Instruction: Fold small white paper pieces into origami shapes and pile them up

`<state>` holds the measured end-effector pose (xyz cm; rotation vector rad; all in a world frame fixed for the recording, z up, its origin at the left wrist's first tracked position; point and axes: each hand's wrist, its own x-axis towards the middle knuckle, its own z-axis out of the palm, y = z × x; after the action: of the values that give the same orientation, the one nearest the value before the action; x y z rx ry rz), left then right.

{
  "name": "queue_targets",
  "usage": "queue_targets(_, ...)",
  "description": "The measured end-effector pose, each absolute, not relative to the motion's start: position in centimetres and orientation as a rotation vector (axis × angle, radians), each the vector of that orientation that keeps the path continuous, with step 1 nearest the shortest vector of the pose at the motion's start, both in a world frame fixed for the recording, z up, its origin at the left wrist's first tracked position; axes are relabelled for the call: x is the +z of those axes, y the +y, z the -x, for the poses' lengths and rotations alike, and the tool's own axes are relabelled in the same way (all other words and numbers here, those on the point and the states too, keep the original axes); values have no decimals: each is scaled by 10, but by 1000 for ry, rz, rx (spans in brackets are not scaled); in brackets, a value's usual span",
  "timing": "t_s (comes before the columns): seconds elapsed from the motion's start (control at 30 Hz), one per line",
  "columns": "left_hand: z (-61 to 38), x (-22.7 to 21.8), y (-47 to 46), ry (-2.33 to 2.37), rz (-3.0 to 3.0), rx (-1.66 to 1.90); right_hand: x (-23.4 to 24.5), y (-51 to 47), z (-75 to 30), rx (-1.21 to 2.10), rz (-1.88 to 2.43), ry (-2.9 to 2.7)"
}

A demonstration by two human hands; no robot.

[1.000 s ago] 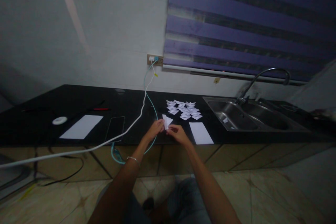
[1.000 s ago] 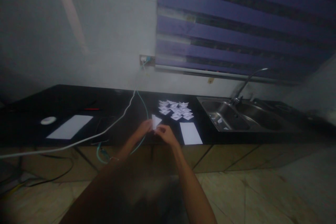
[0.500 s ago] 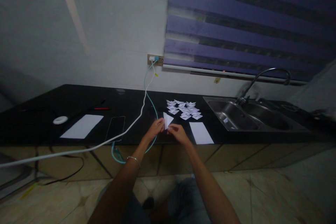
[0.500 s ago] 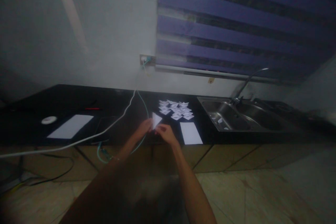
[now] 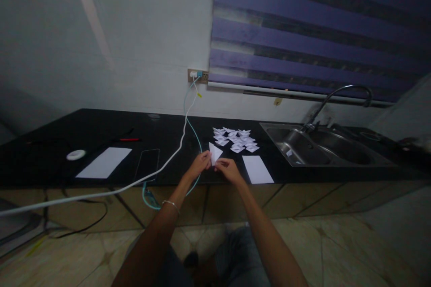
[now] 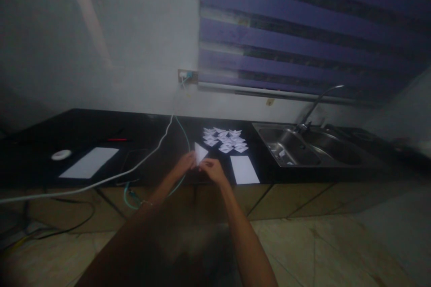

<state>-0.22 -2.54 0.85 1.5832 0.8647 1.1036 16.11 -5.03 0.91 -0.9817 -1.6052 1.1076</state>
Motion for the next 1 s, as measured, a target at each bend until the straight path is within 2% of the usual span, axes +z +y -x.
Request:
queue_targets(0.5, -5, 1, -33, 809, -1631, 839, -8, -38, -164, 1074, 984, -1557)
queue_targets(1.0, 0, 1, -28, 836, -1774, 908, -13, -30, -158, 985, 1081, -1480)
